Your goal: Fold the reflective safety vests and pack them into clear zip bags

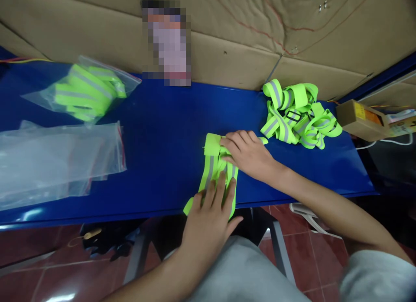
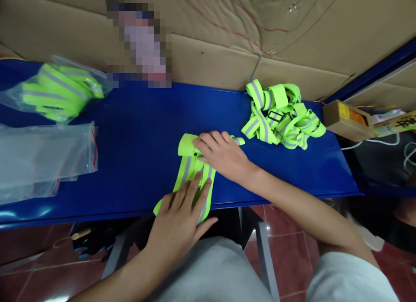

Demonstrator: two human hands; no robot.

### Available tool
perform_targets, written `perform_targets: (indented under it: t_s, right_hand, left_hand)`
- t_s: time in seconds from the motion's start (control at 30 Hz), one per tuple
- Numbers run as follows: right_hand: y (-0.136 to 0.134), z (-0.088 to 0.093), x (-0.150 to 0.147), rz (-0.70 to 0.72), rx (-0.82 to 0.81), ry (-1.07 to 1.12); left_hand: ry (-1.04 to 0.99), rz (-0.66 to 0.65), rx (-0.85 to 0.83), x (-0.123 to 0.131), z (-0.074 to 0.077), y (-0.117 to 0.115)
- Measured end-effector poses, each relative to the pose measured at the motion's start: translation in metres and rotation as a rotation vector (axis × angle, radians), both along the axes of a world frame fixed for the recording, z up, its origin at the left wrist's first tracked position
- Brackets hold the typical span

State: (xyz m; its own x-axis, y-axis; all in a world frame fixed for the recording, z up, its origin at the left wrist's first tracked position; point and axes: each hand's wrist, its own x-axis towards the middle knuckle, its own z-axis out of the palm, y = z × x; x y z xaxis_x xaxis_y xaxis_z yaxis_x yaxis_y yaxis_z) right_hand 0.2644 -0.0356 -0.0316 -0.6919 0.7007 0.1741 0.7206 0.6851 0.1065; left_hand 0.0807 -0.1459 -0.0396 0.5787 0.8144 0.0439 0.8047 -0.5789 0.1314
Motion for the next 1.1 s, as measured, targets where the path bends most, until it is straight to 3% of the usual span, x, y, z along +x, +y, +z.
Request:
perform_targets:
  t_s: [0.1, 0.23, 0.37, 0.47, 0.53, 0.6, 0.73, 0.83, 0.93, 1.1]
  right_hand:
    - [-0.006, 0.007, 0.01, 0.034, -0.158, 0.104]
    - [0.011, 0.021, 0.017, -0.029, -0.428, 0.249]
    - [0.034, 0.023, 0.02, -0.167, -0.536, 0.227]
    - [0.035, 0.025, 0.013, -0.213, -0.598, 0.167]
    - [0.027, 0.029, 0.002, -0.26, -0.567, 0.131]
    - [0.015, 0.031, -0.01, -0.236, -0.416, 0.076]
    - [-0.008, 0.022, -0.023, 0.037, 0.044, -0.066]
    - [-0.022, 0.009, -0.017, 0.146, 0.215, -0.09]
    - [-0.036, 0.001, -0.003, 0.197, 0.201, -0.076]
    - [-0.063, -0.001, 0.012, 0.223, -0.141, 0.025]
  left_hand:
    - [0.021, -0.035, 0.005, -0.004, -0.005, -0.003]
    - [0.077, -0.078, 0.133, -0.008, -0.012, -0.009]
    - [0.101, -0.142, 0.231, -0.013, -0.016, -0.01]
    - [0.093, -0.199, 0.262, -0.019, -0.015, -0.006]
    - [0.083, -0.235, 0.279, -0.021, -0.016, -0.003]
    - [0.064, -0.264, 0.282, -0.022, -0.017, 0.0]
    - [0.014, -0.253, 0.298, -0.018, -0.02, 0.002]
    - [-0.023, -0.245, 0.293, -0.016, -0.021, 0.001]
    - [-0.068, -0.222, 0.27, -0.014, -0.021, -0.002]
    - [-0.221, -0.236, 0.248, -0.017, -0.026, -0.006]
